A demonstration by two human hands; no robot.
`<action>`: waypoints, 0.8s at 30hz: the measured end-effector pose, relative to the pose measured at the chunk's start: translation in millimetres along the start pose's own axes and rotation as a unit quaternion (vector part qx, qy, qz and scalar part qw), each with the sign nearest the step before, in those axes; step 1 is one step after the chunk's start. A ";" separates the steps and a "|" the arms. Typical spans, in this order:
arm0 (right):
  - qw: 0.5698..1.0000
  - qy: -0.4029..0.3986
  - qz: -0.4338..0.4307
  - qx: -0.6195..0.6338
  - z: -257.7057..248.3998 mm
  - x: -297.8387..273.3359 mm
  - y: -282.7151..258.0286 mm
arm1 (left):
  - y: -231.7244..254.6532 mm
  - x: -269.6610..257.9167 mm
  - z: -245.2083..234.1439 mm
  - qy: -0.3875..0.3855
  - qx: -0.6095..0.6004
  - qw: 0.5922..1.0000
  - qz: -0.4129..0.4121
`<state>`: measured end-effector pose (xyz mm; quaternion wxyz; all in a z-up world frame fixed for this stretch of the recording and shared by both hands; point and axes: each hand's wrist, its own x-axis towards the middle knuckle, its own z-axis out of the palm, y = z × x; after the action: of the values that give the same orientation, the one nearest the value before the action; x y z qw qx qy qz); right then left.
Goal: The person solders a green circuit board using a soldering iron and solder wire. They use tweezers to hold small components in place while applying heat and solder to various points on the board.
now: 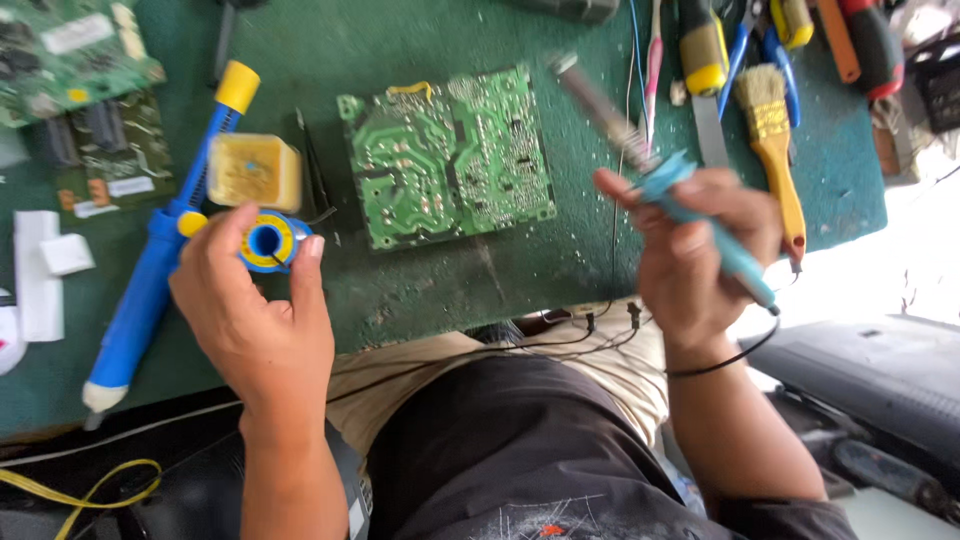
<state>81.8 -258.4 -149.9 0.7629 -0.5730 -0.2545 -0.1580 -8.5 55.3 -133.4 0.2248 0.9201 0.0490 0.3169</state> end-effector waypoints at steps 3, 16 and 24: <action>0.997 0.042 0.063 0.017 32.6 -7.7 -4.6 | 0.2 -6.7 -1.8 0.052 0.009 0.998 -0.015; 0.990 -0.135 0.039 -0.010 42.8 -25.9 -47.9 | 95.3 -5.1 -12.5 -0.238 -0.526 0.792 -0.198; 0.983 -0.174 0.024 -0.060 23.5 -20.9 -45.8 | 96.5 5.3 6.4 -0.269 -0.388 0.880 -0.053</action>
<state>35.4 -250.5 -120.4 0.6745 -0.6426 -0.3595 -0.0526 -5.5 -32.2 -92.0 0.5848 0.8051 -0.0914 0.0388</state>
